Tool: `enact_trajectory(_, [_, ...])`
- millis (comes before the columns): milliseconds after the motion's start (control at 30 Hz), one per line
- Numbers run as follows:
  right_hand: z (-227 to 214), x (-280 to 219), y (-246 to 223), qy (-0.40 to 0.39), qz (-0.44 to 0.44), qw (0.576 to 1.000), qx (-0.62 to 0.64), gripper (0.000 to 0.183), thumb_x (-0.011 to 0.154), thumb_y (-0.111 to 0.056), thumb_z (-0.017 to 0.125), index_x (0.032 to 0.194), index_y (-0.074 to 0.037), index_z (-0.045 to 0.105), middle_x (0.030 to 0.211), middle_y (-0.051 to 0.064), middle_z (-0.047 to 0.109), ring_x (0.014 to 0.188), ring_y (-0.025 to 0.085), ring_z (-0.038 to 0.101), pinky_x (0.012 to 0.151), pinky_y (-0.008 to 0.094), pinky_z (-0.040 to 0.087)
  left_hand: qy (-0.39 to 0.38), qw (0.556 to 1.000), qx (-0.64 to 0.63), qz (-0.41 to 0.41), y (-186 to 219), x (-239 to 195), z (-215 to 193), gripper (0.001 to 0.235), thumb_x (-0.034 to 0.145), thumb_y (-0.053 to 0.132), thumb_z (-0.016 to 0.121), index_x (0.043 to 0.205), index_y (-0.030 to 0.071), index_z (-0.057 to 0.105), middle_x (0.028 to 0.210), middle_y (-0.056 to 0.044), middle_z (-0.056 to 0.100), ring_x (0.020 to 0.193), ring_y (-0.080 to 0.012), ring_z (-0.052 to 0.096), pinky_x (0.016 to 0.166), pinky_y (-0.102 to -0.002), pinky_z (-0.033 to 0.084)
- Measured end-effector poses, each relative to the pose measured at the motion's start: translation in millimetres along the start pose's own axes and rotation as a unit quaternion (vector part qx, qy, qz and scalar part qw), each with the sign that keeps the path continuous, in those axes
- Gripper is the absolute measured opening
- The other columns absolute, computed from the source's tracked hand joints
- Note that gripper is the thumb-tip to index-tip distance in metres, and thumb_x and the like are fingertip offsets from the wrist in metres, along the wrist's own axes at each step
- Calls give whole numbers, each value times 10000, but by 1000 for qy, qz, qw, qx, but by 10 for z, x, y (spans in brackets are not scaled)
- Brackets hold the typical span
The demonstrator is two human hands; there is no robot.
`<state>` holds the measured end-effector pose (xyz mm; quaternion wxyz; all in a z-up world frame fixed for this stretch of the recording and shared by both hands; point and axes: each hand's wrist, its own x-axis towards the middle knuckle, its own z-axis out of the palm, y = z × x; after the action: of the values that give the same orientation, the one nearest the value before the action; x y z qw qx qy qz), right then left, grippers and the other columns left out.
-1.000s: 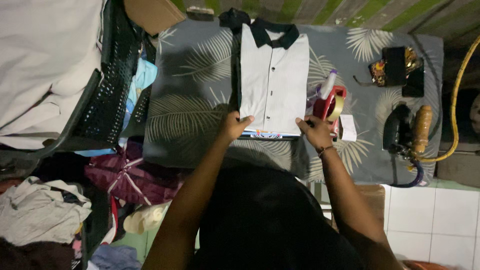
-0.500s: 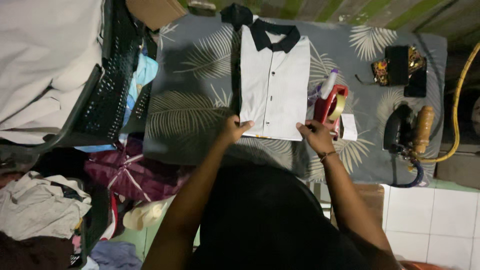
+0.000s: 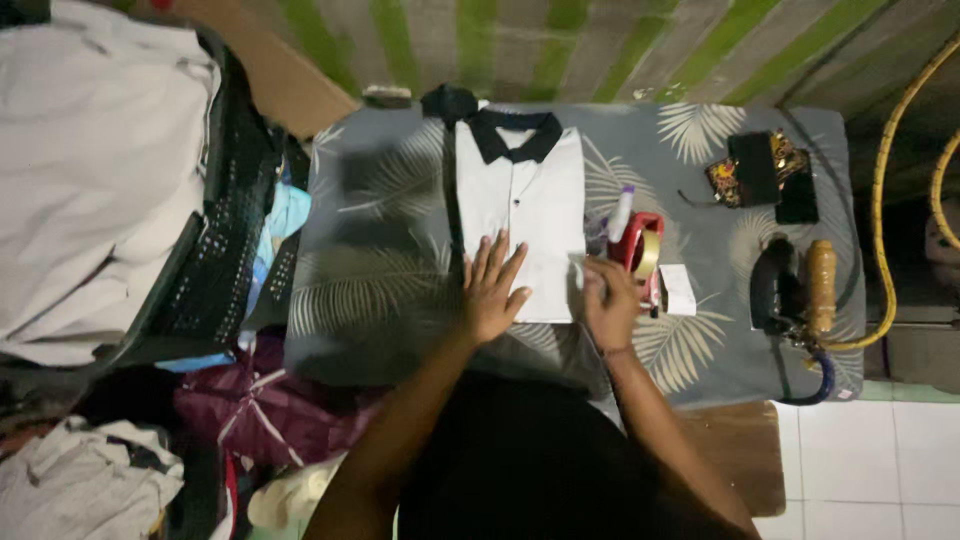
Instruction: The person folds a white shirt on a table, sprays it with a liquid, and then places it into a clear plastic bag. The person handles the shirt, a spray bottle, and a plastic bag during the process.
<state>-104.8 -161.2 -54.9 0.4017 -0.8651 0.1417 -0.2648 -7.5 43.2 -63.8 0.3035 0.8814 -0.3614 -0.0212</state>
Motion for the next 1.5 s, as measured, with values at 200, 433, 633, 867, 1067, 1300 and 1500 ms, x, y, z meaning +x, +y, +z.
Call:
enact_trajectory(200, [-379,-556,575,159,188,969,-37,470,936,-246,809,1253,20,587,1174,177,645,1023,268,631,899,371,514,50,996,-54,52,-33,-70,-104,667,1038,423,525,1620,145,355,1705,-228,214,1554,-530,164,1191,-718,227])
enact_trajectory(433, [-305,-590,1058,28,209,973,-91,737,703,-375,935,1233,28,621,1133,209,672,1036,353,666,904,427,528,18,997,77,4,438,228,-95,614,939,371,593,1514,174,508,1665,-191,292,1557,-501,174,1096,-821,142])
enact_trajectory(633, [-326,-586,1150,33,279,951,-132,611,709,-354,919,1165,-4,710,962,187,746,820,324,722,732,432,558,17,988,156,-5,649,300,105,553,922,376,639,1440,192,571,1637,-149,328,1547,-419,198,1124,-823,120])
enact_trajectory(867, [-1083,-467,1523,78,222,971,51,499,823,-316,877,1190,-26,701,984,122,753,858,191,718,779,330,567,-17,990,139,-20,546,306,88,572,908,395,628,1441,194,579,1647,-140,319,1553,-402,167,1159,-775,79])
enact_trajectory(1067, [-1640,-179,2043,101,178,970,-133,612,820,-285,894,1317,12,696,1039,165,750,885,256,723,816,368,571,1,991,130,-15,580,300,80,560,927,391,633,1442,181,577,1647,-149,321,1551,-399,159,1159,-766,60])
enact_trajectory(1300, [-1734,-82,2246,86,146,966,-197,846,726,-300,920,1428,43,595,1328,244,665,1205,413,646,1054,483,512,-9,990,140,-15,681,306,51,581,912,388,642,1454,190,580,1640,-147,331,1548,-421,185,1163,-768,64])
enact_trajectory(1500, [-804,216,1454,15,-5,997,-72,1095,735,-337,893,1586,31,310,1592,296,388,1481,448,342,1224,528,265,-12,995,98,-18,757,405,-87,607,885,384,672,1442,163,574,1620,-177,341,1521,-453,188,1121,-792,61])
